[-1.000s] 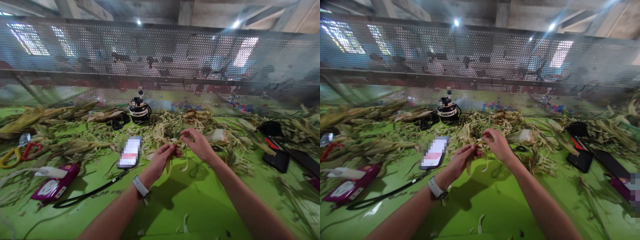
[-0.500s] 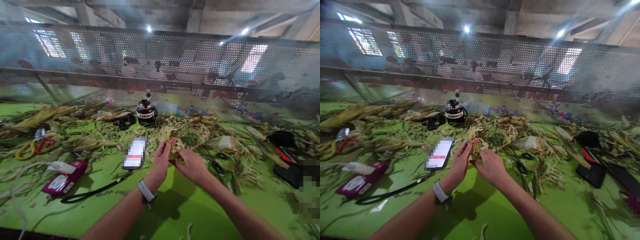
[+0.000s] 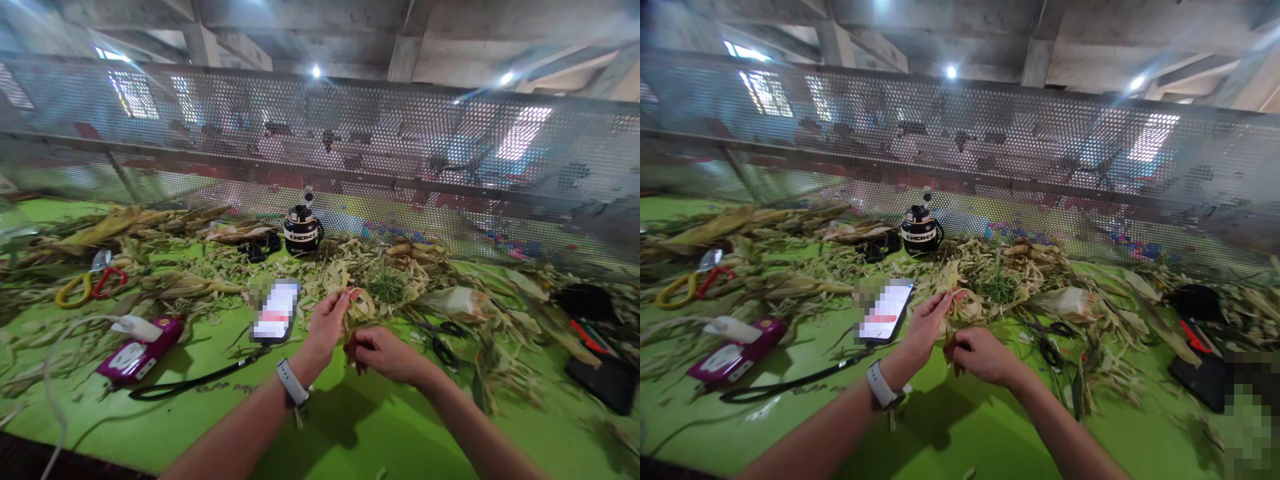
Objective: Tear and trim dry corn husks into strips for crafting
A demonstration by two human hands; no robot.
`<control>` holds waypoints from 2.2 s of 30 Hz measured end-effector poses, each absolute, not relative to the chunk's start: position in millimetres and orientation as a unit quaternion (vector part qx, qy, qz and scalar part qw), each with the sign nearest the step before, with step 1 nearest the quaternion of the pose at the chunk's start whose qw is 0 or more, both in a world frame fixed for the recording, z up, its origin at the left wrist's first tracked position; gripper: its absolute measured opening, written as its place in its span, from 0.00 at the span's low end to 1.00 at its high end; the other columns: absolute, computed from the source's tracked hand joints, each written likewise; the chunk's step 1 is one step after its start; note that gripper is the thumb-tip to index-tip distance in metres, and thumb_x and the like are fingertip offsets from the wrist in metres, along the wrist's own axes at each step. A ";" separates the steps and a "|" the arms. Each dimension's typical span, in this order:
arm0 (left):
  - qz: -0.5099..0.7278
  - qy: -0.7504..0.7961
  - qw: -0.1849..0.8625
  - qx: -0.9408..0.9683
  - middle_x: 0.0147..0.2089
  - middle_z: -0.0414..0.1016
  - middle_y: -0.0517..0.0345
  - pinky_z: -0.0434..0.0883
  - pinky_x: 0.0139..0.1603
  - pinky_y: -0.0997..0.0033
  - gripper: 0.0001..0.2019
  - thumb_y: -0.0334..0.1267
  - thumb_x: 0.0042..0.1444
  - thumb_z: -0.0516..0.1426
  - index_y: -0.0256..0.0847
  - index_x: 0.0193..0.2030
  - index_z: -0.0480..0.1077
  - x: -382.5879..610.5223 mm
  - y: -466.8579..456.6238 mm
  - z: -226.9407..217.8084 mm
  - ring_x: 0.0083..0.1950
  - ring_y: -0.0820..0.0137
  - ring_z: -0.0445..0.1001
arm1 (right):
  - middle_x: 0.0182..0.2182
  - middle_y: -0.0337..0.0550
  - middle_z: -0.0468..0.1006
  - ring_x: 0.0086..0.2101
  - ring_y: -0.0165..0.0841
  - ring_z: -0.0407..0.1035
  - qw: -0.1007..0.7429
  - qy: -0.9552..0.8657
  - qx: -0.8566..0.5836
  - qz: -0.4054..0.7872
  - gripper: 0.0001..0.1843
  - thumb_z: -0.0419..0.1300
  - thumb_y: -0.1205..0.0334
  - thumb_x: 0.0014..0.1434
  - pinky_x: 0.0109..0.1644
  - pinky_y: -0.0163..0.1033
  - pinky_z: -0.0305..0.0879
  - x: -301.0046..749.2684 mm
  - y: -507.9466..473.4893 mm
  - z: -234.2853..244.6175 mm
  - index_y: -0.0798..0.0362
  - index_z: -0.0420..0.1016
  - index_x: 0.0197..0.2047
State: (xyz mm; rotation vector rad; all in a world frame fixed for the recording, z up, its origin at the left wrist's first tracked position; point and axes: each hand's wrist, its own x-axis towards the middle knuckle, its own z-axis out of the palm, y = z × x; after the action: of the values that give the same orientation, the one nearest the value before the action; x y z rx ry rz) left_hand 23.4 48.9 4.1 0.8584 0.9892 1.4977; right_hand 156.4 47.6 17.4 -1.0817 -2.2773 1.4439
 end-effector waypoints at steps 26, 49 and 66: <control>0.527 0.376 0.577 0.498 0.32 0.69 0.60 0.63 0.35 0.75 0.13 0.46 0.48 0.60 0.38 0.34 0.68 16.3 46.9 13.1 0.33 0.74 0.65 | 0.32 0.43 0.74 0.35 0.33 0.67 0.236 -0.804 -0.390 0.381 0.12 0.54 0.55 0.58 0.40 0.37 0.63 178.2 68.5 43.1 0.55 0.72 0.35; 0.492 0.351 0.598 0.526 0.31 0.69 0.61 0.62 0.36 0.75 0.10 0.43 0.53 0.57 0.38 0.37 0.70 4.9 47.7 15.0 0.31 0.76 0.64 | 0.28 0.41 0.73 0.26 0.29 0.67 0.193 -0.813 -0.399 0.376 0.12 0.55 0.53 0.59 0.28 0.34 0.63 195.5 50.0 76.8 0.54 0.72 0.35; 0.442 0.395 0.561 0.578 0.25 0.59 0.65 0.54 0.27 0.75 0.13 0.46 0.50 0.58 0.37 0.28 0.66 14.1 43.0 14.4 0.27 0.77 0.55 | 0.26 0.40 0.70 0.29 0.29 0.63 0.207 -0.858 -0.426 0.200 0.11 0.54 0.60 0.60 0.32 0.33 0.57 192.7 67.8 60.2 0.55 0.70 0.28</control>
State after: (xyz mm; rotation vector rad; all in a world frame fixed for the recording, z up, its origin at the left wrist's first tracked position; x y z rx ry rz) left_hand 14.1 43.0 14.4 1.3608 0.9313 1.0401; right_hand 192.7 67.8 60.2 -1.1849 -2.3882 0.5572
